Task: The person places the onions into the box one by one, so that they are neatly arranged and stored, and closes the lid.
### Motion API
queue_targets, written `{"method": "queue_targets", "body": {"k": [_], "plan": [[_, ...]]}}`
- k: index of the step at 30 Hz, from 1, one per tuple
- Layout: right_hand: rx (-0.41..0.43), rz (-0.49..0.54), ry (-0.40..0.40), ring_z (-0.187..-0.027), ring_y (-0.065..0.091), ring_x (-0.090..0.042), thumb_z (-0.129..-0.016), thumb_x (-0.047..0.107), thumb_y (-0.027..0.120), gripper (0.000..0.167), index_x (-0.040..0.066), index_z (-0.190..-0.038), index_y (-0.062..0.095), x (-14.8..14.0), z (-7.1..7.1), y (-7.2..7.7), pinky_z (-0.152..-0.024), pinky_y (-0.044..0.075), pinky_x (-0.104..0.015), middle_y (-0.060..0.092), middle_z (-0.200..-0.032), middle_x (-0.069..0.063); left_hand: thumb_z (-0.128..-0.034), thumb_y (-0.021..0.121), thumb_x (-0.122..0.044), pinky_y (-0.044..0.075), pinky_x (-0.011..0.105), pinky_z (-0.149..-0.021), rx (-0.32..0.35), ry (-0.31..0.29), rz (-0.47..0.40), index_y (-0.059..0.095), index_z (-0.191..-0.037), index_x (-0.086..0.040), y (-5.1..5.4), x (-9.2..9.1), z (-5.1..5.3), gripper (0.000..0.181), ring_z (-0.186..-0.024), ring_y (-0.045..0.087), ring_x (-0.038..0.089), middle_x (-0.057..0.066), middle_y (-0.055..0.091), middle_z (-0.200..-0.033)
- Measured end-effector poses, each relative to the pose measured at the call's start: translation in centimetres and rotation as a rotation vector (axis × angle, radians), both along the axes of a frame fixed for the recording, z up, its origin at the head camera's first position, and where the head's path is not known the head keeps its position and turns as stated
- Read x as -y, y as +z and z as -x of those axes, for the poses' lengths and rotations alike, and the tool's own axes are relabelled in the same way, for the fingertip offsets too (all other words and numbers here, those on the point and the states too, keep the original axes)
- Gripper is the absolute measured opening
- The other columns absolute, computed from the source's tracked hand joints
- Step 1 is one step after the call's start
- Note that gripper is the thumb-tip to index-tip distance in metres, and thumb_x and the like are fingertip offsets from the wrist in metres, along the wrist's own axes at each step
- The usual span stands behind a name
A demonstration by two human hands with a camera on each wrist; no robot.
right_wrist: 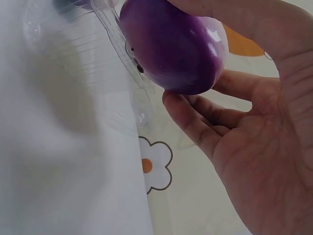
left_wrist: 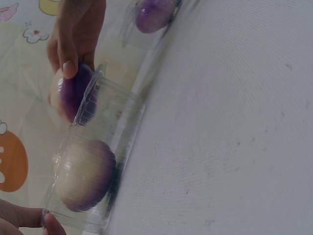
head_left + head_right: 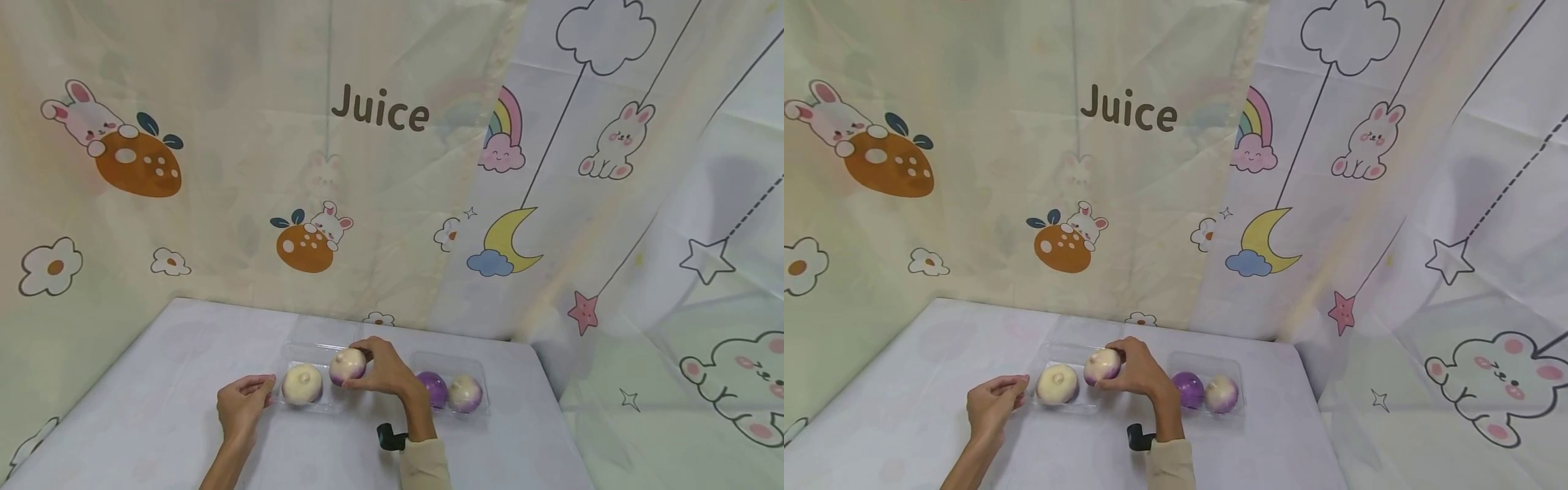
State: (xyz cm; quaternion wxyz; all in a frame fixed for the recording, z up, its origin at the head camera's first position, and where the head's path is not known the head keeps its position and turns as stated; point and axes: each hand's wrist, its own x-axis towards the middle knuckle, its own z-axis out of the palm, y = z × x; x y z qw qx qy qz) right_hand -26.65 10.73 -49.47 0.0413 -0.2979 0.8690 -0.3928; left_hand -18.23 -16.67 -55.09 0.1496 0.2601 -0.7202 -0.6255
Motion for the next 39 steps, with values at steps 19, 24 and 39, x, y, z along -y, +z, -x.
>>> {"method": "queue_targets", "body": {"k": [19, 24, 39], "plan": [[-0.028, -0.083, 0.041, -0.103, 0.065, -0.005, -0.074, 0.032, 0.101, 0.063, 0.009, -0.127, 0.078, 1.3, -0.2, 0.1, -0.098, 0.058, -0.023, 0.076, -0.114, -0.001, -0.1002, 0.075, -0.005, 0.062, 0.020, -0.056, 0.025, 0.022, -0.016, 0.074, -0.113, 0.010, -0.1, 0.0, 0.0, 0.021, -0.068, 0.071, 0.017, 0.010, 0.080, -0.084], [-0.033, -0.099, 0.038, -0.106, 0.065, -0.007, -0.074, 0.034, 0.101, 0.064, 0.009, -0.128, 0.078, 1.3, -0.4, 0.2, -0.099, 0.058, -0.025, 0.076, -0.115, -0.002, -0.0998, 0.075, -0.005, 0.063, 0.020, -0.056, 0.024, 0.026, -0.013, 0.074, -0.113, 0.010, -0.1, 0.0, 0.0, 0.021, -0.068, 0.071, 0.016, 0.009, 0.080, -0.083], [-0.052, -0.126, 0.085, -0.096, 0.063, -0.002, -0.072, 0.034, 0.103, 0.059, 0.009, -0.120, 0.081, 1.7, 0.1, 0.7, -0.089, 0.057, -0.017, 0.079, -0.105, 0.001, -0.1005, 0.075, -0.007, 0.063, 0.020, -0.058, 0.020, 0.001, -0.031, 0.074, -0.114, 0.010, 0.1, 0.1, 0.0, 0.022, -0.069, 0.072, 0.015, 0.007, 0.080, -0.083]]}}
